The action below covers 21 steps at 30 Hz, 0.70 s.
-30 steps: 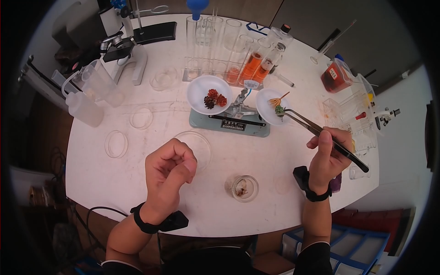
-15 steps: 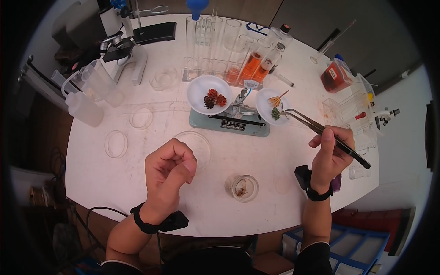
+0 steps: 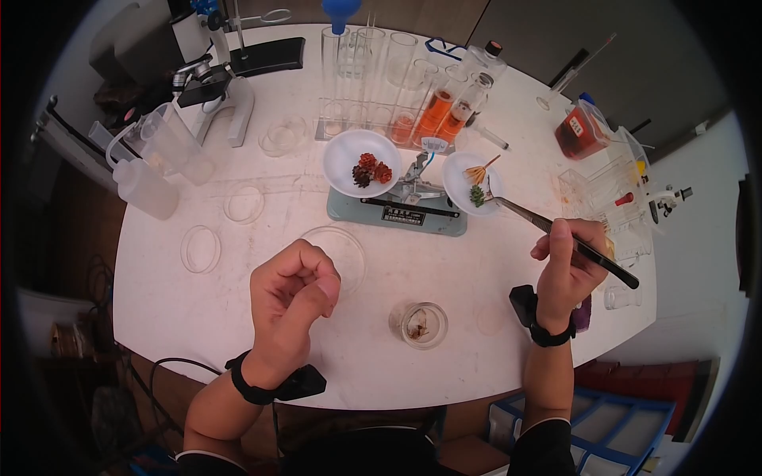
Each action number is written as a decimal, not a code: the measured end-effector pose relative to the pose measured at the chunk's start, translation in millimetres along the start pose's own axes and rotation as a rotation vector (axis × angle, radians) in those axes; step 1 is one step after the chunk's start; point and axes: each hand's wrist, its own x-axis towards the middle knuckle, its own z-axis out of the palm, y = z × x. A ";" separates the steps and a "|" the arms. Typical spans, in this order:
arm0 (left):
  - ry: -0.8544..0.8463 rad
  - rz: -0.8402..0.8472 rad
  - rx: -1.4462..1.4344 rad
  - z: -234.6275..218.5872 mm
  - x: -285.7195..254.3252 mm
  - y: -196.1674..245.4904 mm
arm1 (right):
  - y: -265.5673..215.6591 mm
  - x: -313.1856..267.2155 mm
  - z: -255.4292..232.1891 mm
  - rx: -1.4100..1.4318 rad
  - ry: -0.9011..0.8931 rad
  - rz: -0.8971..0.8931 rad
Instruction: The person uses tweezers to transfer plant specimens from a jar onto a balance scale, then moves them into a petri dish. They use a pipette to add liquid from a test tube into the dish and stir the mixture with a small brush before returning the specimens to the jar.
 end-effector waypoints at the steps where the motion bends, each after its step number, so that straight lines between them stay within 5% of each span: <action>1: 0.000 -0.001 0.000 -0.1 0.0 -0.1 | 0.1 0.0 0.0 0.000 -0.002 0.005; 21: 0.001 -0.009 0.001 -0.4 -0.2 0.6 | -0.7 -0.8 0.7 -0.008 0.012 -0.016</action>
